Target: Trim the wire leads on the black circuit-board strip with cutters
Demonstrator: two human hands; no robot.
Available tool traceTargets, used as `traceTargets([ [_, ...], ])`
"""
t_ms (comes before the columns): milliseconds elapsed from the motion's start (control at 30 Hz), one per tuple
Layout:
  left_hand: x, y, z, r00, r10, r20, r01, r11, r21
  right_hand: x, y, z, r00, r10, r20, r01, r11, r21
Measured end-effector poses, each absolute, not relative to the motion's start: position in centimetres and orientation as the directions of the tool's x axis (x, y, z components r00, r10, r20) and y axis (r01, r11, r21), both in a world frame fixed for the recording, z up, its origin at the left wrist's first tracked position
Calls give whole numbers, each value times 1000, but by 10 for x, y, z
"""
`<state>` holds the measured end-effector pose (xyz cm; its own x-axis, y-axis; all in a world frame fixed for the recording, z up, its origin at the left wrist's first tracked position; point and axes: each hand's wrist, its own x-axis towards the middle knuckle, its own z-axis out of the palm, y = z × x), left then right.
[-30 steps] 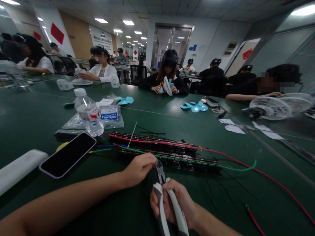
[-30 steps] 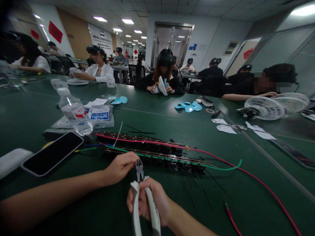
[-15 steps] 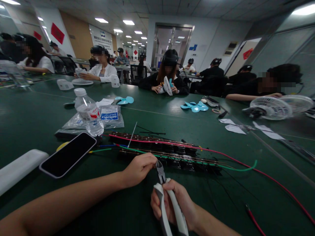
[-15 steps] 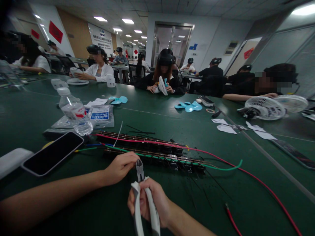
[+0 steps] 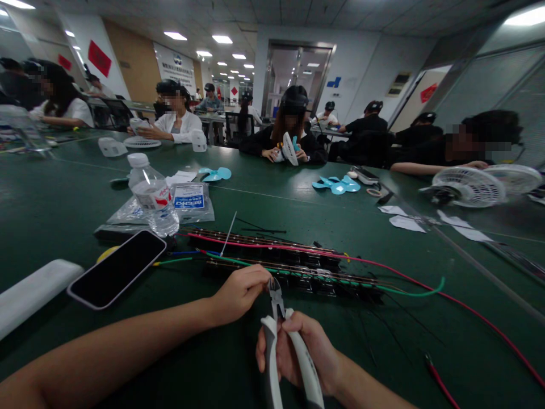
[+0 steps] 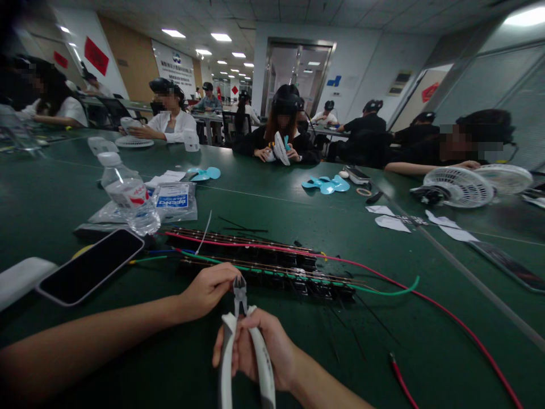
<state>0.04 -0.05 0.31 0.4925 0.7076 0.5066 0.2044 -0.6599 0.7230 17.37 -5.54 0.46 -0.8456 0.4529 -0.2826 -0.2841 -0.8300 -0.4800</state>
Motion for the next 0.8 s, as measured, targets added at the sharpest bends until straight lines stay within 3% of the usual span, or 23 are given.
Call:
traceTargets([
  [800,1,1,3,498,701,511,209,-669,714,175,-55,5,-837,451,-309,-276,-837,-473],
])
